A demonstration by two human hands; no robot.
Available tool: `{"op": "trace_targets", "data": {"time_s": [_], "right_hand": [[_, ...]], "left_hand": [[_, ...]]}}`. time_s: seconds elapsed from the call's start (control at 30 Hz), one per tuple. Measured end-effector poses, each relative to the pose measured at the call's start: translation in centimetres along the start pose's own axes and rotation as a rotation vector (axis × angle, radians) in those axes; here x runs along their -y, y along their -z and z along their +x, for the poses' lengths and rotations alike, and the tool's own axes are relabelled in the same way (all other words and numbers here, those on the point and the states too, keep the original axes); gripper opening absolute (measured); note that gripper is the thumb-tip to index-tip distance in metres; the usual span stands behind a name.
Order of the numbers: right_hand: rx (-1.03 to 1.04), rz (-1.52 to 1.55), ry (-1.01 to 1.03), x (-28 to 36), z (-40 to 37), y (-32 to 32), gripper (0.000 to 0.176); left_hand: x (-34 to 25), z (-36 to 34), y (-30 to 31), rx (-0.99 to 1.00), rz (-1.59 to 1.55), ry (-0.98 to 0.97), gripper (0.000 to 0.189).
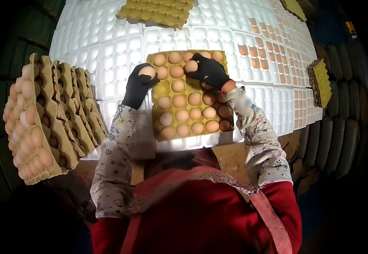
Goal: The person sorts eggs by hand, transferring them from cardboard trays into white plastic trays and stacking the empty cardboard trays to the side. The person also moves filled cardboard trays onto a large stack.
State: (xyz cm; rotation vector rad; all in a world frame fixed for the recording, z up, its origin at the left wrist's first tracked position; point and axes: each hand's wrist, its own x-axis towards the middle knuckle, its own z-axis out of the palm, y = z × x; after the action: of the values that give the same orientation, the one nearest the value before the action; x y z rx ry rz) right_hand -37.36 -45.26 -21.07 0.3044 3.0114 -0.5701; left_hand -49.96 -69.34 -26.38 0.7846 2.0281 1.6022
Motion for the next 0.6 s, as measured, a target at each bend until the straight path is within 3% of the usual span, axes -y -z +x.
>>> {"op": "trace_targets", "data": {"time_s": [0.07,0.1,0.13,0.17,0.2,0.23,0.27,0.33,0.4,0.43,0.47,0.53,0.57,0.6], "right_hand": [[0.117,1.107,-0.306,-1.3,-0.2,1.4,0.037],[-0.029,1.348,-0.324,-1.1,-0.5,1.7,0.039],[-0.08,1.33,-0.332,-0.5,-0.7,3.0,0.042],[-0.04,1.166,-0.262,-1.2,0.1,2.8,0.04],[-0.002,1.002,-0.197,-2.3,1.2,2.4,0.038],[-0.129,0.353,-0.083,-2.2,2.4,1.4,0.036],[-0.013,0.046,-0.112,-0.8,2.9,1.6,0.038],[-0.036,-0.195,-0.135,0.5,4.9,-1.3,0.035],[0.011,-0.342,-0.141,2.5,5.1,-0.7,0.03],[0.05,-0.21,-0.287,1.6,6.3,-2.1,0.029],[0.04,-0.193,-0.297,2.0,6.3,-1.4,0.029],[0.157,-0.362,-0.165,2.7,6.1,0.5,0.034],[0.156,-0.325,-0.158,2.9,6.1,1.1,0.036],[0.153,-0.329,-0.156,3.1,6.2,1.7,0.036]], "left_hand": [[0.5,1.3,0.8,0.013,-0.587,0.121,0.023],[0.9,2.6,0.9,0.098,-0.32,0.183,0.028],[-0.4,3.6,0.7,0.184,-0.047,0.243,0.034],[-2.0,3.0,-0.7,0.082,0.356,-0.073,0.031],[-2.2,2.9,-1.5,0.155,0.773,-0.293,0.029],[-2.1,3.1,-2.4,0.195,0.974,-0.293,0.029],[-1.5,3.4,-3.3,0.235,1.176,-0.29,0.03],[-1.4,3.9,-3.7,0.257,1.336,-0.218,0.034],[-4.0,3.5,-1.6,0.313,1.011,-0.181,0.037],[-3.9,3.2,-0.7,0.259,0.794,-0.07,0.039],[-2.4,3.1,0.0,0.159,0.448,-0.039,0.041],[-1.4,3.4,0.5,-0.062,-0.31,0.297,0.045],[-2.0,3.8,0.6,-0.11,-0.429,0.155,0.048],[-2.5,4.2,0.9,-0.072,-0.465,0.334,0.046]]}}
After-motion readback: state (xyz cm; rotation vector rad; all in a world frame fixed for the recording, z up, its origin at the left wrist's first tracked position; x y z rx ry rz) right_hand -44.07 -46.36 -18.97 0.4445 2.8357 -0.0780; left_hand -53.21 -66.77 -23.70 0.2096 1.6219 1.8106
